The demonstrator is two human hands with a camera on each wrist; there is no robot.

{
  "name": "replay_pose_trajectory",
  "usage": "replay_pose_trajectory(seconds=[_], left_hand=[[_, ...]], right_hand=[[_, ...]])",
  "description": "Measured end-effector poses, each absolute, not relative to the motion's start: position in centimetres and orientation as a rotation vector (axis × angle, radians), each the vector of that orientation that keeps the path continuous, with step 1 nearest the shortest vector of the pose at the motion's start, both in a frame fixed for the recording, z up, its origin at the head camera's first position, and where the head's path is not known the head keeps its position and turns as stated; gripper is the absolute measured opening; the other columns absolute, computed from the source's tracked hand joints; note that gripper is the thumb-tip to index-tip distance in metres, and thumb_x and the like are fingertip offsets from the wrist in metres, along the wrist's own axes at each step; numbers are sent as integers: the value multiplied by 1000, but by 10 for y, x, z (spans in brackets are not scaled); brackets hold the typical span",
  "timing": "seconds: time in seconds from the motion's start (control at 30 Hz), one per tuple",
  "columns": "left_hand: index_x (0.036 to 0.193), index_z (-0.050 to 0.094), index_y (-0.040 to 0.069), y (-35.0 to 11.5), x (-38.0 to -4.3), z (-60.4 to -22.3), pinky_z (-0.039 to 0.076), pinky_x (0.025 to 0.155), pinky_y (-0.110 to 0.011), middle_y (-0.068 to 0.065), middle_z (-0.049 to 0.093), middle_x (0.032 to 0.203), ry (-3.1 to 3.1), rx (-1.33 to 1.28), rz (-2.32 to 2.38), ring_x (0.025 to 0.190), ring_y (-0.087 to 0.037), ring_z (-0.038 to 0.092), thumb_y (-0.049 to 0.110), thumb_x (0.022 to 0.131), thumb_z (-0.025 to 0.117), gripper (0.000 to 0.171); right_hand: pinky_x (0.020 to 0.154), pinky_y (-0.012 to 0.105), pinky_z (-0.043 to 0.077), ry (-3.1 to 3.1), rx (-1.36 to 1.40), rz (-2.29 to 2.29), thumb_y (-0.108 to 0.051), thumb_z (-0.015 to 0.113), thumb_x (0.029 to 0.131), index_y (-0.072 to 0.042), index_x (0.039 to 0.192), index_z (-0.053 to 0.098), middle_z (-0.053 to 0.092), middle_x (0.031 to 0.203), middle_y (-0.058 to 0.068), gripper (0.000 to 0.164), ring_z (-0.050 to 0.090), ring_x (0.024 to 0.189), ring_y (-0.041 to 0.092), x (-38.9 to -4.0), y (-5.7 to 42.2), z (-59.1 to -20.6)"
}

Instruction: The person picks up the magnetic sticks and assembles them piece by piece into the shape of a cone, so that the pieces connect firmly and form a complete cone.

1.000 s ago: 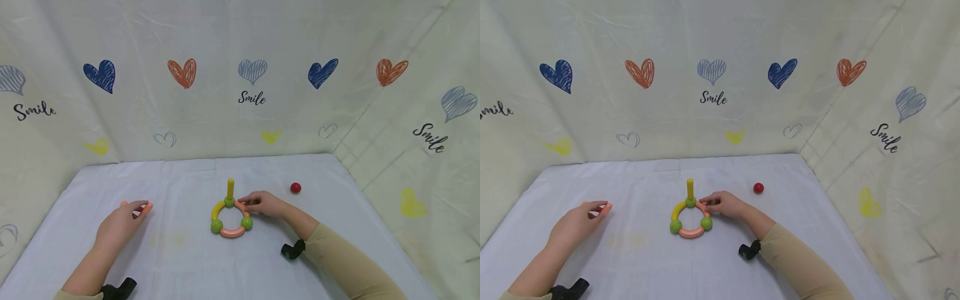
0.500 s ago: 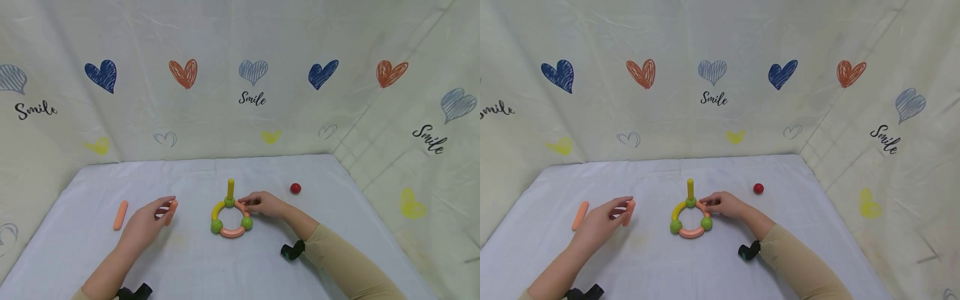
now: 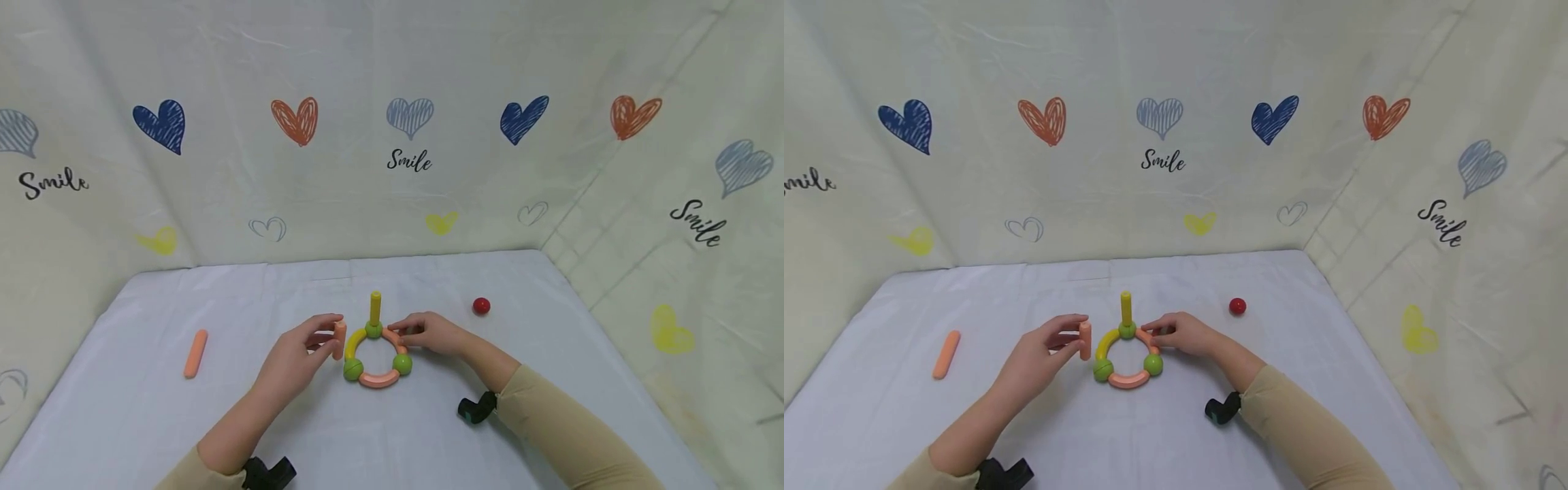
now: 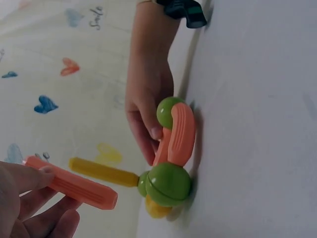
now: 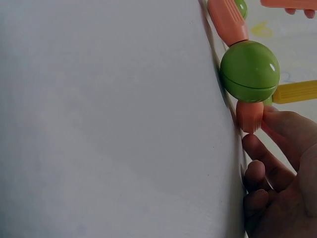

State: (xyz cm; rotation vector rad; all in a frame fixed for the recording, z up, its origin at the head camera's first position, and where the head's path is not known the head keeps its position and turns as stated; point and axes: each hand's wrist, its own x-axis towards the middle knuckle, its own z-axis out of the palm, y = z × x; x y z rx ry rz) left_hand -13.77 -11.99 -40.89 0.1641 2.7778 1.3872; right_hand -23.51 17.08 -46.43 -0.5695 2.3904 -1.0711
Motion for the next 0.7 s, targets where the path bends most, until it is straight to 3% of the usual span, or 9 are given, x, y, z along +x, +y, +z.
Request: replay_pose_trajectory(seconds=[0.23,0.7], left_hand=[[129,62,33,-104,-138,-410,55,84,-37,9,67,115,2746,193,1425,102,-16,67,17,91,73,42],[129,60,27,-99,-138,-424,56,82,-37,7,68,113,2734,232,1402,101,-16,67,18,92,72,40]], right_hand=[[83,34,44,2380,-603,-1075,-25,69,94,-29,126,70,67,114,-12,32,54,99,16,-237,168,-465],[86,34,45,2374,-578,-1088,-25,69,94,-29,126,69,67,115,-12,32,54,101,16,-236,169,-464]])
